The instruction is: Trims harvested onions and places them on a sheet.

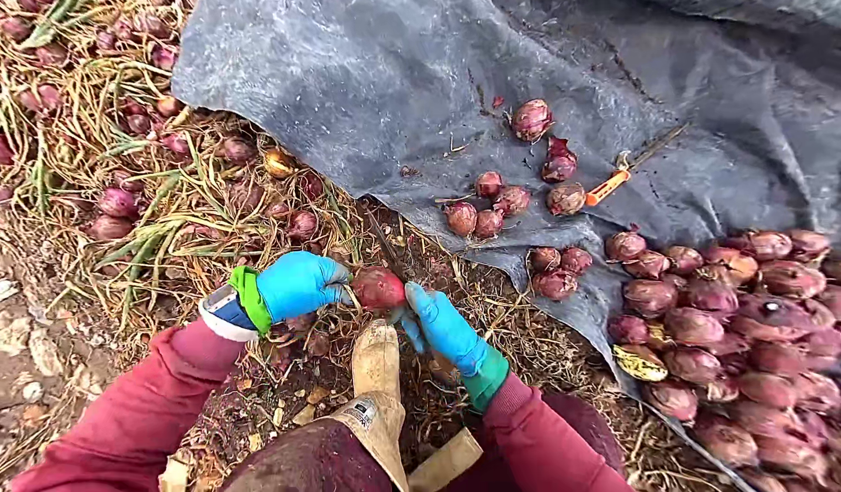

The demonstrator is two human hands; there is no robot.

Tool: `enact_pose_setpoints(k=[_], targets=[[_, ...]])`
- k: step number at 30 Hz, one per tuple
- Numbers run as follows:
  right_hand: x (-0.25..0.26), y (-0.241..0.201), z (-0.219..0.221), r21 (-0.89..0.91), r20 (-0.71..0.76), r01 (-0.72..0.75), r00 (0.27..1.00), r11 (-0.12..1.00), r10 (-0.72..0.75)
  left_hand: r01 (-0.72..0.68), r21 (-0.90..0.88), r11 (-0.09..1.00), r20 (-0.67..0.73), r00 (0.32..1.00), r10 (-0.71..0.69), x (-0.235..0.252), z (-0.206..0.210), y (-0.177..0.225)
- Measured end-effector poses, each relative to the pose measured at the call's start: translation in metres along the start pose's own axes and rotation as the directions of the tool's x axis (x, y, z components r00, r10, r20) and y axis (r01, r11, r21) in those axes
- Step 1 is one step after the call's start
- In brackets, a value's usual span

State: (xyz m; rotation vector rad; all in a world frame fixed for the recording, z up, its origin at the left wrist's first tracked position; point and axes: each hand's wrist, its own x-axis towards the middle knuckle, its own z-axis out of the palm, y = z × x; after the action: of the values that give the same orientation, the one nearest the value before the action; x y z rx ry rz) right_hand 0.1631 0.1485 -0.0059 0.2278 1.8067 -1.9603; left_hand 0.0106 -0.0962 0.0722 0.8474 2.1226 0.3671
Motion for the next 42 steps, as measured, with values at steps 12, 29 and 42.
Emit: enact_pose_setpoints(k=[12,29,42], targets=[[0.052,-0.008,-0.023,-0.13,0.061,-0.033,0.997,0.991,0.041,0.157,0.2,0.967,-0.013,0.987,-0.158,0.046,-0.017,0.052],[-0.066,0.093,0.046,0.429,-0.126,-0.284,0.921,0.857,0.368,0.585,-0.628,0.513,-0.094,0.597,-0.796,-0.017,0.232,-0.034],[0.003,-0.003,0.024,0.046,-0.111,0.049,0.993,0.998,-0.044,-0.012,0.189,0.982,0.12,0.993,-0.011,0.001,0.017,0.026]])
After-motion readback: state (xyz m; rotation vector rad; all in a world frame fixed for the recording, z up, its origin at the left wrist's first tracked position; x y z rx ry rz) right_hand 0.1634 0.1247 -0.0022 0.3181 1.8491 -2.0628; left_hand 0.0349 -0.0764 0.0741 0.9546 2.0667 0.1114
